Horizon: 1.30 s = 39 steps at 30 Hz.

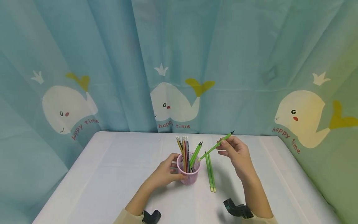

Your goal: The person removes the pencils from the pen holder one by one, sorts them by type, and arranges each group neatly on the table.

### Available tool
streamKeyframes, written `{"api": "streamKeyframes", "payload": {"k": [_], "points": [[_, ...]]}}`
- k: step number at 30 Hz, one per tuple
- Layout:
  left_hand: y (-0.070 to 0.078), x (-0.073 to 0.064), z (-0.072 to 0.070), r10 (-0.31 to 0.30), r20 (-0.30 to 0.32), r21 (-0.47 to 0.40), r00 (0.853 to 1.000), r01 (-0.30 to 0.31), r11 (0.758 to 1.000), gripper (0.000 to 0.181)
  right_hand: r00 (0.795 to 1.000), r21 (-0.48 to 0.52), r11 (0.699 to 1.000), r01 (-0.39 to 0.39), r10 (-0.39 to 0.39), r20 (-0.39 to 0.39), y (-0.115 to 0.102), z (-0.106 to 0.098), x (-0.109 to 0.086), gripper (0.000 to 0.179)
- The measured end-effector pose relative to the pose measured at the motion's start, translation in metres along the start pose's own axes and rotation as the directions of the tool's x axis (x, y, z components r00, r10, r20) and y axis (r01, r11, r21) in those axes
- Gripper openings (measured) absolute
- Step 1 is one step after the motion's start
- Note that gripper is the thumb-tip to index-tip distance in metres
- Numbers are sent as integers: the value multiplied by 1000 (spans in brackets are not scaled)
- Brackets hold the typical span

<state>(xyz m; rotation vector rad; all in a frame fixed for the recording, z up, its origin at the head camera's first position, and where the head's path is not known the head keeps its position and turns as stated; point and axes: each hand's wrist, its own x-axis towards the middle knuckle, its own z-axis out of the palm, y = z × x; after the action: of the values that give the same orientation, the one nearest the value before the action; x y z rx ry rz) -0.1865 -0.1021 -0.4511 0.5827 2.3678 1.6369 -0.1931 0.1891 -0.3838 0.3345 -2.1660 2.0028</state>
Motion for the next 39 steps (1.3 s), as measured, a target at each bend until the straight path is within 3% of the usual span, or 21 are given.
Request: {"api": "streamKeyframes", "payload": {"k": [22, 33, 39], "points": [[0, 0, 0, 6, -5, 11, 1000, -6, 1000, 73, 999, 77, 997, -11, 15, -43, 9, -13, 3, 31], [4, 3, -1, 16, 1, 29, 1000, -16, 999, 74, 992, 30, 995, -100, 102, -77, 23, -23, 7, 34], [4, 1, -3, 2, -5, 45, 1000, -2, 999, 74, 986, -33, 989, -142, 138, -95, 27, -24, 10, 26]]}}
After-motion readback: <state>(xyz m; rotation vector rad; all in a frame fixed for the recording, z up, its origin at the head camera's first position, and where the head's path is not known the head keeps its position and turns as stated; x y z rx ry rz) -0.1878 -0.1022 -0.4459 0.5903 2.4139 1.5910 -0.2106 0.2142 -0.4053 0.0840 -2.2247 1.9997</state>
